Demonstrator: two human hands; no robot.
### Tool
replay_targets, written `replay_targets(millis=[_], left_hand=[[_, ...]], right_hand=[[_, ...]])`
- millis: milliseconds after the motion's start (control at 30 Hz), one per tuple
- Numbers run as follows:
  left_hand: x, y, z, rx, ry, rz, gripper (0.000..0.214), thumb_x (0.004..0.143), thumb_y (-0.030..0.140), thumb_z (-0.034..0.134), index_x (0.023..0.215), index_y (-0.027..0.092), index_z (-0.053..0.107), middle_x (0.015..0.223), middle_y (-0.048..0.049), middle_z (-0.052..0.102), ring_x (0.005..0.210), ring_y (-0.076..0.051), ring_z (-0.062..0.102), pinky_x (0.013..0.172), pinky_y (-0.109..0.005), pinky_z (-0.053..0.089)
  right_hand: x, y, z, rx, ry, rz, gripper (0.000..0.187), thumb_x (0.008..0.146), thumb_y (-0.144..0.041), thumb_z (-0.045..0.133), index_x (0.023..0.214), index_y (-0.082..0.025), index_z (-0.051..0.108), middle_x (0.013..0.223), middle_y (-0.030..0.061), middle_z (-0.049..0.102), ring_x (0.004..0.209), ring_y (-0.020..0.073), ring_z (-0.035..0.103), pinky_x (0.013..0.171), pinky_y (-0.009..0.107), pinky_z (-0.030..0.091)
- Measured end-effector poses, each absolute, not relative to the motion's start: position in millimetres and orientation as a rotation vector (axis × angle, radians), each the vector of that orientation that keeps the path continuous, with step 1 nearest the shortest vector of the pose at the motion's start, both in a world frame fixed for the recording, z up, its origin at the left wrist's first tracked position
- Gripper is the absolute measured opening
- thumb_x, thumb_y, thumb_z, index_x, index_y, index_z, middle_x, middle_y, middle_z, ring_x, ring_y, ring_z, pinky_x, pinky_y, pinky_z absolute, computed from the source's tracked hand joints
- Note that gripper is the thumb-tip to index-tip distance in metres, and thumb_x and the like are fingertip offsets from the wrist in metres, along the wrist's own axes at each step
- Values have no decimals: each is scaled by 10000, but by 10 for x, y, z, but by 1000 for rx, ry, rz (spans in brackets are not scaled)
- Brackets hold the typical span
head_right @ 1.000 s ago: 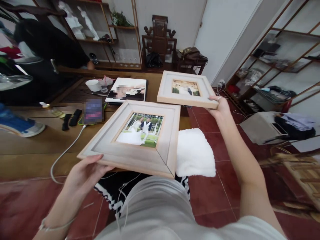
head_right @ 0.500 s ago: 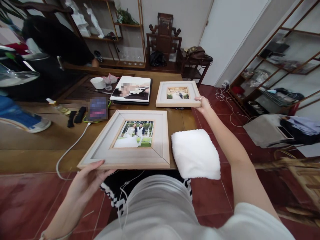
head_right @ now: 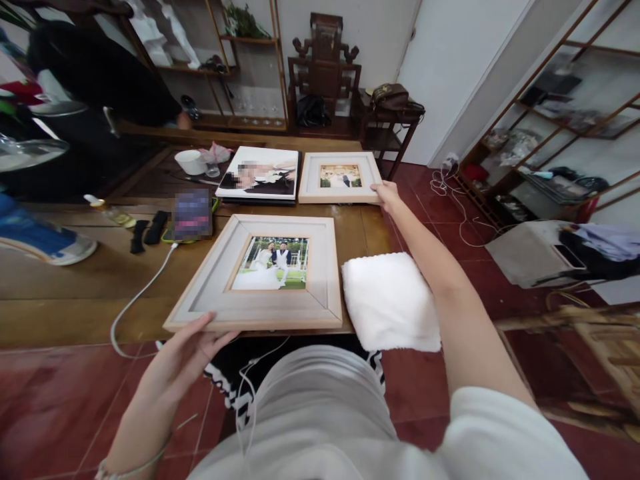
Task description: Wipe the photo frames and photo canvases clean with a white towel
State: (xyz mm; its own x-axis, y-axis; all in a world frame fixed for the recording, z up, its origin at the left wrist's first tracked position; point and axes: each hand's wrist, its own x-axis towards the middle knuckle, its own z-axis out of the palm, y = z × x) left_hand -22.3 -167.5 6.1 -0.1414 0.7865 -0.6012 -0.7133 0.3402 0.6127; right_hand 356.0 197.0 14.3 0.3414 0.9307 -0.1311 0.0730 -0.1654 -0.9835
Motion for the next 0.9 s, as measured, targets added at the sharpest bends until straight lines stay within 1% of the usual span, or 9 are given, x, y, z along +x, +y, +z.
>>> replay_targets(millis=[100, 200, 433, 600, 667, 733, 767, 833, 900], left_hand=[[-225, -1676, 67, 93, 1085, 1291, 395, 820, 31, 600, 1174, 196, 661, 994, -79, 763, 871, -260, 745, 745, -393, 648], [-190, -1693, 104, 126, 1084, 1331, 453, 858, 43, 566, 1276, 212, 606, 1058, -86, 752, 889, -253, 742, 733, -368, 649], [-88, -1692, 143, 215, 1085, 1373, 458, 871, 81, 573, 1307, 219, 577, 1110, -76, 736, 888, -223, 739, 721, -327, 646], [-95, -1649, 91, 248, 1056, 1376, 480, 870, 107, 600, 1325, 254, 559, 1165, -65, 718, 948, -229, 727, 804, -373, 630], [-109, -1639, 94, 245, 1033, 1377, 460, 891, 141, 599, 1333, 263, 555, 1206, -69, 701, 974, -236, 720, 848, -403, 616], [-125, -1630, 115, 226, 999, 1380, 413, 924, 210, 580, 1333, 258, 560, 1256, -85, 675, 1040, -258, 699, 890, -436, 596], [-133, -1626, 127, 216, 979, 1380, 397, 936, 250, 569, 1333, 255, 563, 1285, -93, 658, 1082, -274, 681, 910, -455, 583], [-150, -1615, 143, 201, 950, 1377, 399, 943, 304, 562, 1339, 256, 560, 1331, -104, 627, 1144, -305, 647, 951, -495, 552], [-166, -1605, 137, 193, 946, 1370, 424, 931, 301, 576, 1353, 264, 547, 1343, -107, 618, 1160, -320, 635, 983, -527, 520]], right_hand=[[3516, 2001, 139, -1535, -979, 1013, 191, 674, -52, 610, 833, -156, 624, 796, 30, 607, 707, 161, 585, 612, 362, 603], [3502, 2006, 141, -1539, -1010, 1025, 197, 673, -46, 605, 835, -157, 616, 803, 36, 609, 709, 162, 585, 607, 363, 611], [3503, 1959, 158, -1570, -1088, 1010, 214, 690, -74, 602, 884, -164, 609, 820, 49, 616, 712, 169, 586, 588, 386, 622], [3482, 1867, 177, -1613, -1191, 934, 245, 701, -128, 613, 941, -171, 633, 849, 65, 641, 756, 201, 607, 632, 441, 620], [3471, 1837, 191, -1637, -1242, 870, 257, 706, -158, 620, 962, -162, 647, 880, 83, 659, 833, 237, 624, 705, 475, 609], [3455, 1810, 222, -1666, -1295, 774, 295, 695, -188, 650, 986, -138, 662, 960, 119, 672, 980, 291, 618, 848, 513, 562], [3443, 1786, 251, -1681, -1317, 718, 345, 678, -196, 675, 1014, -119, 666, 1034, 145, 667, 1074, 321, 590, 939, 528, 512], [3412, 1667, 349, -1703, -1354, 601, 511, 635, -197, 730, 1126, -82, 646, 1246, 195, 596, 1263, 363, 472, 1100, 523, 363], [3379, 1382, 511, -1664, -1466, 485, 664, 653, -226, 749, 1279, -90, 577, 1431, 199, 464, 1374, 352, 360, 1169, 498, 256]])
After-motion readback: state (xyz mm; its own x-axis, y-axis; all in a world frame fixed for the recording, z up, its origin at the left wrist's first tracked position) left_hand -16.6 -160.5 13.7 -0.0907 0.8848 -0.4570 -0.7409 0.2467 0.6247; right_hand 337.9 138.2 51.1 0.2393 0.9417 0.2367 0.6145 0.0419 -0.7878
